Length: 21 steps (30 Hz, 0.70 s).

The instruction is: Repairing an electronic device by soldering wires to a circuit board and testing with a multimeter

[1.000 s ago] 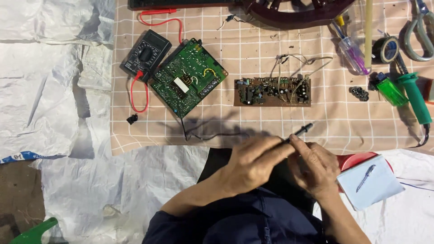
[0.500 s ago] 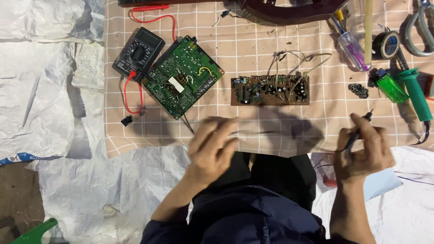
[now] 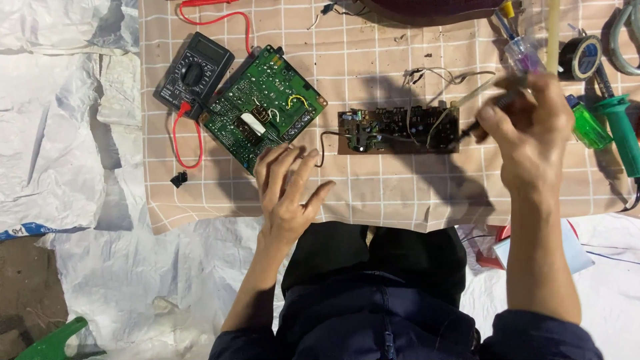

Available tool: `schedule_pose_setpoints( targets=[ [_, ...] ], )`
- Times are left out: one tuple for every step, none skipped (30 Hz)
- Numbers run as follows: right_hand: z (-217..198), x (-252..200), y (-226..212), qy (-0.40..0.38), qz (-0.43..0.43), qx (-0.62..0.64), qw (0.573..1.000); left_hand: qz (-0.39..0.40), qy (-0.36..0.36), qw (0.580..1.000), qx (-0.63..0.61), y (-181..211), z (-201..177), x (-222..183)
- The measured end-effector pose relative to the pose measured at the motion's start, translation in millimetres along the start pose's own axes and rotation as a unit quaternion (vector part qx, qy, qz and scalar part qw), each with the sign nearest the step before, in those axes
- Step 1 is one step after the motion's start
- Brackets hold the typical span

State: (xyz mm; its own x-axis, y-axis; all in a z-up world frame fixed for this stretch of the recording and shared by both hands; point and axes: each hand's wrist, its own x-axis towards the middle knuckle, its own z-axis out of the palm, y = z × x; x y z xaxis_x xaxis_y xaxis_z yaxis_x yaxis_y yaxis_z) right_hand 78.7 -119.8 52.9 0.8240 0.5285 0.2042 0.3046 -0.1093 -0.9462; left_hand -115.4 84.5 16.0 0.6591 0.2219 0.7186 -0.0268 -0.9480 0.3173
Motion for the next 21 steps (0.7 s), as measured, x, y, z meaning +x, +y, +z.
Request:
schedule_pose_setpoints(
  targets=[
    [3.3, 9.5, 2.0, -0.001, 0.000, 0.001, 1.000, 0.000, 0.000, 1.000, 0.001, -0.9, 1.5, -0.2],
    [6.5, 18.6, 4.1, -0.023, 0.040, 0.052, 0.998, -0.007, 0.012, 1.000, 0.005, -1.4, 2.8, -0.7],
    [9.8, 27.9, 6.3, -0.046, 0.080, 0.104, 0.990, -0.014, 0.024, 1.000, 0.009, -2.2, 4.2, -1.0],
    [14.8, 34.8, -0.2, -0.046, 0.081, 0.104, 0.990, -0.014, 0.023, 1.000, 0.010, -2.8, 6.6, -2.4],
    [20.0, 41.9, -6.5, -0.083, 0.082, 0.085, 0.990, -0.013, 0.033, 0.999, 0.014, -3.6, 9.2, -3.8],
    [25.1, 48.2, -12.7, -0.119, 0.084, 0.066, 0.987, -0.013, 0.041, 0.999, 0.018, -3.9, 11.3, -5.9],
    [28.4, 54.5, -7.6, -0.120, 0.087, 0.067, 0.987, -0.015, 0.039, 0.999, 0.018, -3.8, 14.1, -7.5],
    [31.9, 61.1, -2.2, -0.152, 0.078, 0.088, 0.981, -0.019, 0.051, 0.998, 0.022, -4.2, 17.2, -8.9],
    [35.5, 67.7, 3.3, -0.183, 0.070, 0.110, 0.974, -0.024, 0.063, 0.997, 0.025, -4.5, 20.3, -10.2],
    [40.2, 72.4, 4.4, -0.184, 0.072, 0.111, 0.974, -0.025, 0.061, 0.997, 0.026, -5.3, 21.0, -9.7],
    [44.9, 77.1, 5.4, -0.181, 0.094, 0.137, 0.969, -0.014, 0.067, 0.997, 0.030, -6.2, 21.7, -9.0],
    [49.5, 82.1, 6.7, -0.178, 0.117, 0.162, 0.964, -0.003, 0.073, 0.997, 0.035, -7.1, 22.9, -8.3],
    [52.4, 85.8, 9.3, -0.179, 0.119, 0.162, 0.963, -0.005, 0.071, 0.997, 0.035, -8.0, 23.8, -7.3],
    [55.6, 88.7, 12.1, -0.173, 0.110, 0.150, 0.967, 0.009, 0.066, 0.997, 0.039, -8.7, 24.2, -6.9],
    [58.9, 91.6, 15.0, -0.167, 0.101, 0.138, 0.971, 0.022, 0.060, 0.997, 0.043, -9.5, 24.5, -6.4],
    [59.0, 92.9, 17.1, -0.167, 0.103, 0.139, 0.971, 0.021, 0.058, 0.997, 0.043, -8.9, 24.9, -5.8],
    [59.1, 94.1, 19.1, -0.183, 0.086, 0.133, 0.970, 0.010, 0.060, 0.997, 0.051, -8.3, 25.1, -5.3],
    [59.4, 95.4, 21.2, -0.198, 0.068, 0.128, 0.969, -0.001, 0.063, 0.996, 0.060, -7.4, 25.4, -5.1],
    [59.2, 95.1, 21.2, -0.200, 0.070, 0.129, 0.969, -0.003, 0.061, 0.996, 0.061, -9.0, 27.3, -6.8],
    [58.3, 94.6, 21.3, -0.201, 0.078, 0.124, 0.969, -0.008, 0.077, 0.995, 0.057, -10.3, 29.7, -8.5],
    [57.1, 94.0, 21.3, -0.201, 0.086, 0.119, 0.968, -0.013, 0.092, 0.994, 0.053, -11.4, 32.1, -10.1]
  ],
)
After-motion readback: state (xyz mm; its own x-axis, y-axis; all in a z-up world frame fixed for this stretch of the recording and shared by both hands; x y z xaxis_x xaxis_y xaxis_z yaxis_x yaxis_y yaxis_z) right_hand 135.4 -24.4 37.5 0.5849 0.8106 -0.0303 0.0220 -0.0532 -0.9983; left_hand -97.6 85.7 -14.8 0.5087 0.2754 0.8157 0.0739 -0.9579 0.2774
